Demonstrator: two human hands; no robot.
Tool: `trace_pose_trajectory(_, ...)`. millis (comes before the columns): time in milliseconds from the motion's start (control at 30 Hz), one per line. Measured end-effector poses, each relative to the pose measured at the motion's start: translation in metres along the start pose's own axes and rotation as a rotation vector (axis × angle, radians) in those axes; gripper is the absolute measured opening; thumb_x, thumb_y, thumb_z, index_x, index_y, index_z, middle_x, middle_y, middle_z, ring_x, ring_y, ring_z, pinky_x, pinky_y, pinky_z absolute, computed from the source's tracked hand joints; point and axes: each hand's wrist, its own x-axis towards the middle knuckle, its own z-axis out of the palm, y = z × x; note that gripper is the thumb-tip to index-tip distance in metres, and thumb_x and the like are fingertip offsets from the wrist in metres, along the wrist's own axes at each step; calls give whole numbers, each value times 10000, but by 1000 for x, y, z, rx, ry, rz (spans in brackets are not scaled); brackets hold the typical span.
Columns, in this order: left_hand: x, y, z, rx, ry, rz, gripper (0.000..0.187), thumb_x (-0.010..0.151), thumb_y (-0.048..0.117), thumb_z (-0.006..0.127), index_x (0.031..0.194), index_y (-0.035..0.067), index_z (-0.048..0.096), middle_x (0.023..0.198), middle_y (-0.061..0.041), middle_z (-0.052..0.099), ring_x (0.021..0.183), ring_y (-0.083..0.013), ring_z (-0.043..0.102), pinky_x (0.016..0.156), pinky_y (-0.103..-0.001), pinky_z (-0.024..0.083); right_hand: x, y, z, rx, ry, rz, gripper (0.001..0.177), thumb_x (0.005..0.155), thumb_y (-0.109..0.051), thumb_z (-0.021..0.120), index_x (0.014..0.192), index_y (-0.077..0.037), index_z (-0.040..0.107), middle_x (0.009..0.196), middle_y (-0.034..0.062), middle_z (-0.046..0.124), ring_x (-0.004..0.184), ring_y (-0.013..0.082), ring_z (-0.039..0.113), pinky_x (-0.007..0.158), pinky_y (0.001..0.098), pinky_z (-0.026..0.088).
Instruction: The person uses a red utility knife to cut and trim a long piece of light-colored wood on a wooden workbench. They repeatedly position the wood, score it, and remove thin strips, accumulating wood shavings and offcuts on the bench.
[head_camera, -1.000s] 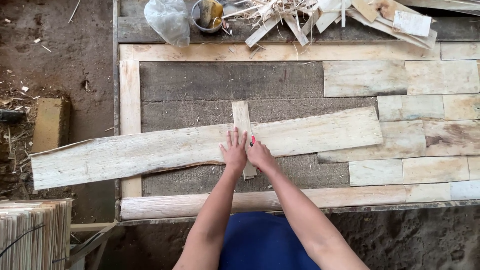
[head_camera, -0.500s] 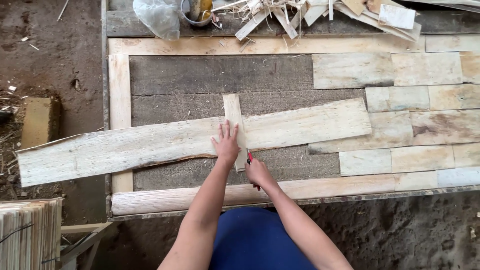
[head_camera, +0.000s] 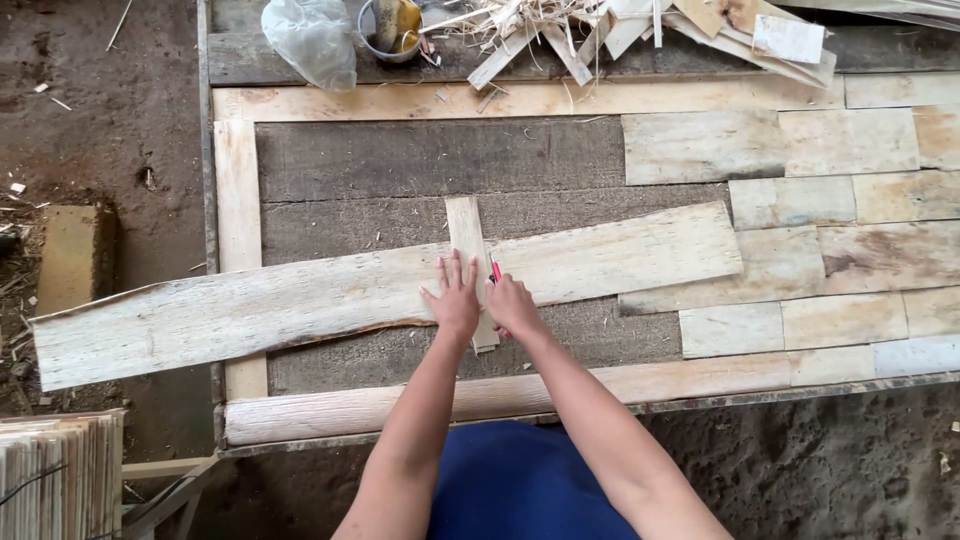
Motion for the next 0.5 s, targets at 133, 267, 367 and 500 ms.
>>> trace_pose_trajectory(133, -1, -1, -2, -30, -2, 22, 992, 929, 362, 740, 1647, 317, 57, 1725, -44, -134, 1579, -352, -88, 1101, -804, 228, 19, -15, -4, -29, 8, -16, 450, 1014, -288, 334, 1041, 104, 553, 639, 213, 696, 442, 296, 683, 471, 405, 624)
trace_pose_trajectory(267, -7, 0, -10, -33, -5, 26, 980, 932, 383, 731, 1645, 324, 61, 1724, -47, -131, 1577, -355, -92, 1098, -809, 225, 57, 3, 12, -67, 17, -10, 427, 993, -305, 349, 989, 73, 547, 581, 172, 682, 429, 291, 680, 471, 407, 615)
trace_pose_trajectory(367, -4, -2, -8, -41, 1, 33, 975, 927, 387, 729, 1641, 325, 69, 1723, -43, -135, 1577, -353, -102, 1094, -813, 229, 58, -2, 10, -65, -9, 26, 430, 985, -283, 360, 1031, 92, 565, 642, 205, 708, 460, 293, 697, 518, 418, 629)
trace_pose_trajectory(500, -6, -1, -11, -42, -3, 26, 968, 930, 382, 729, 1643, 326, 76, 1725, -44, -129, 1577, -354, -100, 1097, -810, 230, 62, 0, 14, -68, -29, 38, 445, 986, -301, 362, 1043, 86, 576, 649, 200, 714, 463, 288, 701, 517, 423, 633)
